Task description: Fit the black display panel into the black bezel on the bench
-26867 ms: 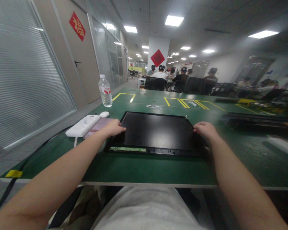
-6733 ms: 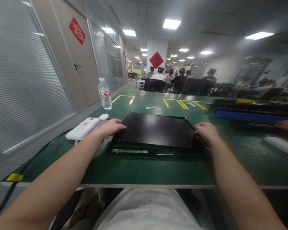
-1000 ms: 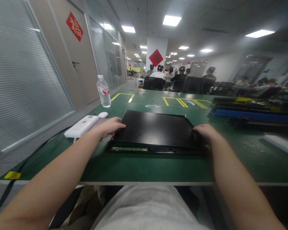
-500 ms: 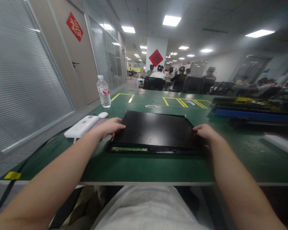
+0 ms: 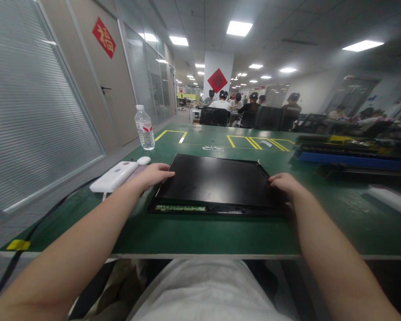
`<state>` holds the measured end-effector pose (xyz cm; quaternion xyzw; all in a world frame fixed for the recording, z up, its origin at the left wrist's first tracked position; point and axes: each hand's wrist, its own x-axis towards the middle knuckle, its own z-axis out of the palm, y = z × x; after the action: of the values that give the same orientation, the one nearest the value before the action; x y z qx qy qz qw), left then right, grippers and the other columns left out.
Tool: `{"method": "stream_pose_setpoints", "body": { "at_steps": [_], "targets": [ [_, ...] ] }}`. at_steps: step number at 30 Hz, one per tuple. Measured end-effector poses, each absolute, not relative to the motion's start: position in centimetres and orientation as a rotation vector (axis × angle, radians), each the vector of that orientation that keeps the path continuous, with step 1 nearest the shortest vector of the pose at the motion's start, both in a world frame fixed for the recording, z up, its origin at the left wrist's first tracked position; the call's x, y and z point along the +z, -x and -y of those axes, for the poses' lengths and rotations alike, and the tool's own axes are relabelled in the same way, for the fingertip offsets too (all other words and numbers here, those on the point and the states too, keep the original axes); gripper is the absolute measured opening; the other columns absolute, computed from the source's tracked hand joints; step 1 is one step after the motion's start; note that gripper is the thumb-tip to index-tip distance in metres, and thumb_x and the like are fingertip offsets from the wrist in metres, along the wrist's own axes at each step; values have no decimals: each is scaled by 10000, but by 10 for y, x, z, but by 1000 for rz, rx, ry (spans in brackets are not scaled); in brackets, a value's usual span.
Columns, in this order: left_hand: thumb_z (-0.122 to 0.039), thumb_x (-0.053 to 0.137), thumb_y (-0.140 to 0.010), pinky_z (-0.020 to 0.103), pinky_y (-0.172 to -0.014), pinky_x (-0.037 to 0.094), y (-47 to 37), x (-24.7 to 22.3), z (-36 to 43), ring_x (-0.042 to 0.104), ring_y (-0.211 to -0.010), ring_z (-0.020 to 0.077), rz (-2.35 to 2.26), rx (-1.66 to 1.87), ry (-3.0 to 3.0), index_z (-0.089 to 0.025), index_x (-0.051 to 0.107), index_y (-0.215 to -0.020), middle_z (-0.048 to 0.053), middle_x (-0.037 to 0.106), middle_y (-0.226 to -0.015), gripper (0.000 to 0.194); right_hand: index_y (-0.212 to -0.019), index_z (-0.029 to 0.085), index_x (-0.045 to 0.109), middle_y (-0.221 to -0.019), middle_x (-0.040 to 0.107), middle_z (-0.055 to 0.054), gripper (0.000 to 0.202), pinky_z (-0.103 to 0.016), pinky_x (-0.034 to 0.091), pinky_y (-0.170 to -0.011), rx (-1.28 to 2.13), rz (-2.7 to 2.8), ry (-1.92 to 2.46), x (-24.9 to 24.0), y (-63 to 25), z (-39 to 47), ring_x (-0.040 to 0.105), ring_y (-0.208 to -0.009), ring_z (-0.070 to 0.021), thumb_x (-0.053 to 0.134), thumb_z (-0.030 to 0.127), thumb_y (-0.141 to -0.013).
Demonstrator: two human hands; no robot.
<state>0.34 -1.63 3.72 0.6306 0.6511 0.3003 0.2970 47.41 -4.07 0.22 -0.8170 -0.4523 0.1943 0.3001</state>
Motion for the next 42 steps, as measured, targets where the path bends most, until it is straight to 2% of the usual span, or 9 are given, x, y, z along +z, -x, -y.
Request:
{"method": "stream_pose_setpoints", "body": {
  "at_steps": [7,16,25,33,42],
  "targets": [
    [-392,712,-787,276,-881,550,-2,28,9,745,-1009,257,-1891,621,-1858,-184,752,-1223,83,788,-1174,485,-812,137,810,-802,754,-77,329,-268,523,-753,542,1190,2154,2,-477,40,686,-770,-201,636,-67,-620],
    [-400,645,-836,297,-972,507,0,20,2,695,-1169,286,-1939,392,-2052,-145,717,-1292,134,722,-1320,528,-977,110,815,-848,757,-85,431,-243,507,-703,595,1185,2151,-2,-482,37,659,-733,-173,579,-69,-664],
    [-375,667,-833,305,-974,512,-2,20,4,686,-1187,307,-1904,435,-2060,-161,748,-1233,140,727,-1309,460,-1025,111,805,-796,743,-80,442,-260,514,-686,662,1151,2131,-3,-483,38,659,-700,-182,587,-49,-676],
    [-365,697,-812,284,-951,518,-2,21,5,707,-1145,290,-1891,463,-2063,-183,783,-1128,124,760,-1245,375,-963,112,807,-783,739,-72,411,-256,512,-705,638,1164,2134,0,-481,39,656,-701,-177,611,-56,-643],
    [-352,650,-857,293,-976,508,-3,21,7,688,-1188,294,-1890,412,-2108,-130,738,-1234,165,713,-1323,446,-911,116,799,-768,735,-64,407,-232,502,-664,642,1165,2114,1,-478,41,650,-678,-162,584,-86,-629]
  ]
}}
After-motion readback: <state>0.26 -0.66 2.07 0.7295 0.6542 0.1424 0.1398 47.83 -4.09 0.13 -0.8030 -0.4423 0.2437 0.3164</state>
